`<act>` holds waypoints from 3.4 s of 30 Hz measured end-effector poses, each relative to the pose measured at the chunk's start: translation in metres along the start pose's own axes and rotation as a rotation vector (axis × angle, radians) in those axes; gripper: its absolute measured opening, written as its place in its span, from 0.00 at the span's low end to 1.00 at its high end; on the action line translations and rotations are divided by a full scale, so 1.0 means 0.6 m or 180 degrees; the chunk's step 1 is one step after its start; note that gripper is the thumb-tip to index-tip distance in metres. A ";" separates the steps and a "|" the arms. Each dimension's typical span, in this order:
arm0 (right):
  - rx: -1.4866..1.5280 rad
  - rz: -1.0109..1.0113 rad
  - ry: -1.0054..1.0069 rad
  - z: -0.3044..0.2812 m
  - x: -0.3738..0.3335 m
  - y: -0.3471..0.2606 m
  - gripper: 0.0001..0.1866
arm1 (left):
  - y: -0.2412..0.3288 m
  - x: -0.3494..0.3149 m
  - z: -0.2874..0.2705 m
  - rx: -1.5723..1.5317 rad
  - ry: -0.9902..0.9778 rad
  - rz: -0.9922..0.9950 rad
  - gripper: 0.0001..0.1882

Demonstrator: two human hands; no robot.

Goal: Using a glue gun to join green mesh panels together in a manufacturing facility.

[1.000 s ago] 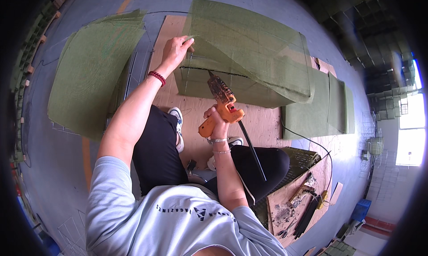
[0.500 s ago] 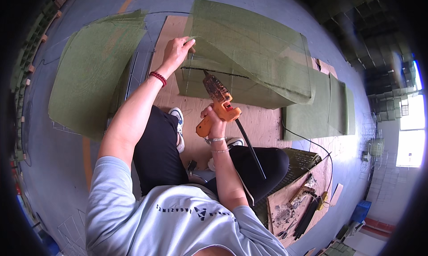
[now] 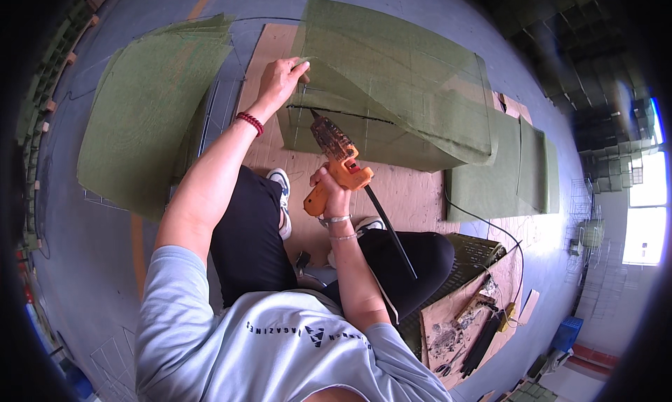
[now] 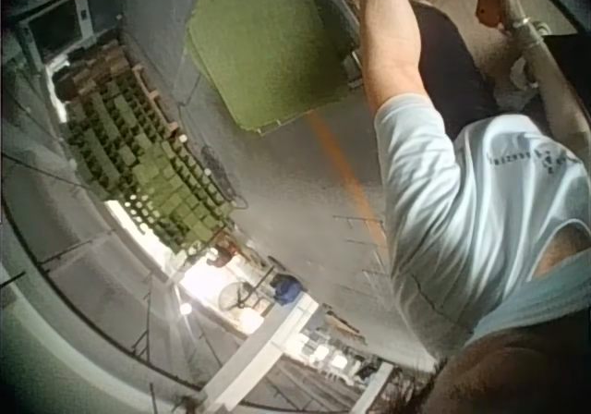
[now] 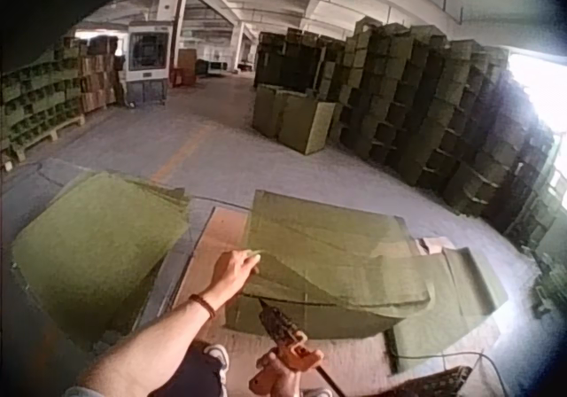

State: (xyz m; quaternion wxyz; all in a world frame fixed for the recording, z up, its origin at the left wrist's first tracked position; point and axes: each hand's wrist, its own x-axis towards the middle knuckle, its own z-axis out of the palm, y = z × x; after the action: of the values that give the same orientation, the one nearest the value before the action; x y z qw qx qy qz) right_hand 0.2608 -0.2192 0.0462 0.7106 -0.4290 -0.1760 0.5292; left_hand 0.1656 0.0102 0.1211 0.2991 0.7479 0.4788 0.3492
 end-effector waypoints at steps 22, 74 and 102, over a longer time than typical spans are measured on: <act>-0.0115 0.0136 -0.0144 0.020 0.011 0.009 0.10 | 0.002 -0.002 0.000 -0.0091 -0.0001 -0.0032 0.18; 0.1232 -0.2657 0.3500 -0.568 -0.567 -0.326 0.14 | -0.082 0.015 -0.021 -0.0980 -0.1468 0.0378 0.15; -0.4070 -0.2121 0.3207 -0.261 -0.288 -0.461 0.08 | -0.024 -0.042 -0.046 -0.0616 -0.0910 0.0951 0.10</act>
State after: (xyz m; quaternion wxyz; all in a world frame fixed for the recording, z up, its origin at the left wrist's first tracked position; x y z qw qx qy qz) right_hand 0.4720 -0.4612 0.2120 0.4450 -0.8536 -0.2201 -0.1579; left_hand 0.1284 -0.0046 0.1199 0.3793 0.8202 0.2797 0.3244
